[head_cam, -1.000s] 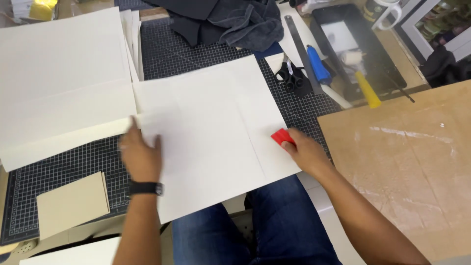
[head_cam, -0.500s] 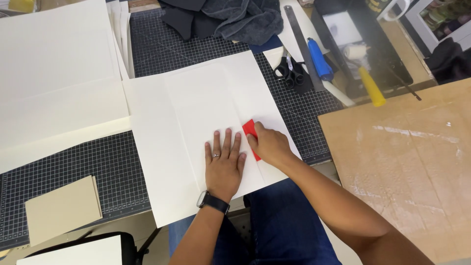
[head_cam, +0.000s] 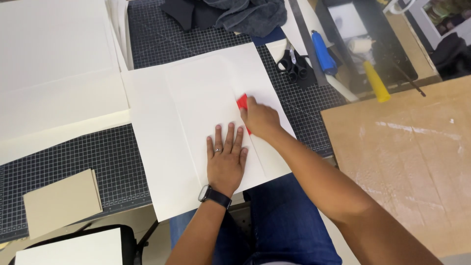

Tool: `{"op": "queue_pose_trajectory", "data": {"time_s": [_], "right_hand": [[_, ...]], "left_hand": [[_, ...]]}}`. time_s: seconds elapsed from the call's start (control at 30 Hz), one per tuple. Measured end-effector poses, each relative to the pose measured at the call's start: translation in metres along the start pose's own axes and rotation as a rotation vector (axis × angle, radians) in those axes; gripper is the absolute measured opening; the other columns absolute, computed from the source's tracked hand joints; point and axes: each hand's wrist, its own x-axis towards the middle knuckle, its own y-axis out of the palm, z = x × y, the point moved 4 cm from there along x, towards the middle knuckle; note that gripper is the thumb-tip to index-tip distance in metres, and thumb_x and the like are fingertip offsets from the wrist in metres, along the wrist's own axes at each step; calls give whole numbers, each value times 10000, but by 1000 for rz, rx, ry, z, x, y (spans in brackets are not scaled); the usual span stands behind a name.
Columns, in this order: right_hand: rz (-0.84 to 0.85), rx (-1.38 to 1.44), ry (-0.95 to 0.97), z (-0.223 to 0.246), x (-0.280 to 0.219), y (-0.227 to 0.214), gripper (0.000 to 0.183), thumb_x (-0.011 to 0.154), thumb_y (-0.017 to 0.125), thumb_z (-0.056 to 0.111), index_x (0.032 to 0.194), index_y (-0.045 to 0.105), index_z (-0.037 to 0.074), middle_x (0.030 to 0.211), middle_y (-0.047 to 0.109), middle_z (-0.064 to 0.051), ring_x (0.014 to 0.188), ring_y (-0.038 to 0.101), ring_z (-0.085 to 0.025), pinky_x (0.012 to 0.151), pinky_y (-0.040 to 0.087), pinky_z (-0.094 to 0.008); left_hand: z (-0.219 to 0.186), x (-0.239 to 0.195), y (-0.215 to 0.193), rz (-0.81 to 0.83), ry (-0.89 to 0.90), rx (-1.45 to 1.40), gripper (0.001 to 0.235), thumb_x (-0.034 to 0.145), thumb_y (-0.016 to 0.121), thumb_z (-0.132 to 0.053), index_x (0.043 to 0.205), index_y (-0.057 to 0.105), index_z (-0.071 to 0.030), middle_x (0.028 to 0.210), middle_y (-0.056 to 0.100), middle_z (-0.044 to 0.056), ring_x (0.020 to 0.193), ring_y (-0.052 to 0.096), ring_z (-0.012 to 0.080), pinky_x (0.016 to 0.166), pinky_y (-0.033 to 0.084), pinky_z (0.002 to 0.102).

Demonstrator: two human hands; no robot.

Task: Applying glue to cardboard pieces and mounting them onto paper using a roller and scraper

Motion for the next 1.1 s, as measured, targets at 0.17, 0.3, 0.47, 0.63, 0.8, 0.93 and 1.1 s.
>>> {"op": "queue_pose_trajectory", "data": {"time_s": [0.17, 0.3, 0.47, 0.63, 0.8, 0.93, 1.1], "right_hand": [[61, -24, 18, 6, -56, -10, 424, 1064, 349, 410, 1256, 475, 54, 1049, 737, -272, 1042, 723, -457, 917, 543, -576], [20, -9, 40, -2, -13, 6, 431, 1054, 365, 434, 1255, 479, 70, 1080, 731, -271, 1074, 706, -476, 935, 526, -599], [-58, 39, 58, -8, 45, 2, 414, 1017, 388, 456, 1214, 487, 106, 1059, 729, -214, 1025, 694, -458, 866, 506, -580], [-68, 152, 183, -52, 11, -55, 512, 998, 397, 497, 1410, 450, 198, 1115, 724, -156, 1033, 681, -436, 826, 483, -562], [-92, 89, 307, -144, -36, -63, 429, 1057, 478, 484, 1285, 474, 121, 1081, 713, -217, 1002, 678, -464, 836, 489, -568], [-118, 107, 311, -143, -68, -68, 546, 1047, 472, 468, 1463, 413, 119, 1098, 723, -181, 962, 692, -430, 795, 509, -550], [-458, -107, 105, -142, -70, -52, 788, 924, 715, 473, 1536, 402, 88, 1333, 449, -221, 1176, 545, -433, 747, 581, -552]], "left_hand": [[-2, 1, 0, 4, 3, -10, 615, 1096, 135, -466, 1666, -12, -291, 1745, -110, -37, 1581, -150, 333, 1260, -96, 543], [0, 0, 4, -29, 9, -3, 615, 1101, 166, -455, 1668, 2, -284, 1746, -93, -32, 1583, -126, 334, 1263, -75, 548], [-18, -33, 28, -359, 272, -153, 549, 1048, 377, -288, 1572, 312, -140, 1679, 207, 111, 1559, 113, 381, 1252, 52, 578], [-49, -134, 36, -445, 644, -844, 287, 1024, 626, -186, 1264, 694, -45, 1368, 649, 179, 1234, 637, 364, 1061, 495, 466], [-7, -135, 114, -46, -610, -1948, 425, 869, 735, -192, 1264, 670, -51, 1143, 749, 141, 958, 743, 276, 769, 607, 397], [-6, -110, 94, -210, -705, -2067, 286, 921, 685, -239, 1033, 700, 24, 1160, 792, 274, 927, 762, 347, 747, 631, 454], [-6, -107, 62, -461, -708, -2089, 328, 887, 737, -185, 1127, 726, 39, 959, 751, 184, 805, 749, 334, 702, 629, 423]]}}
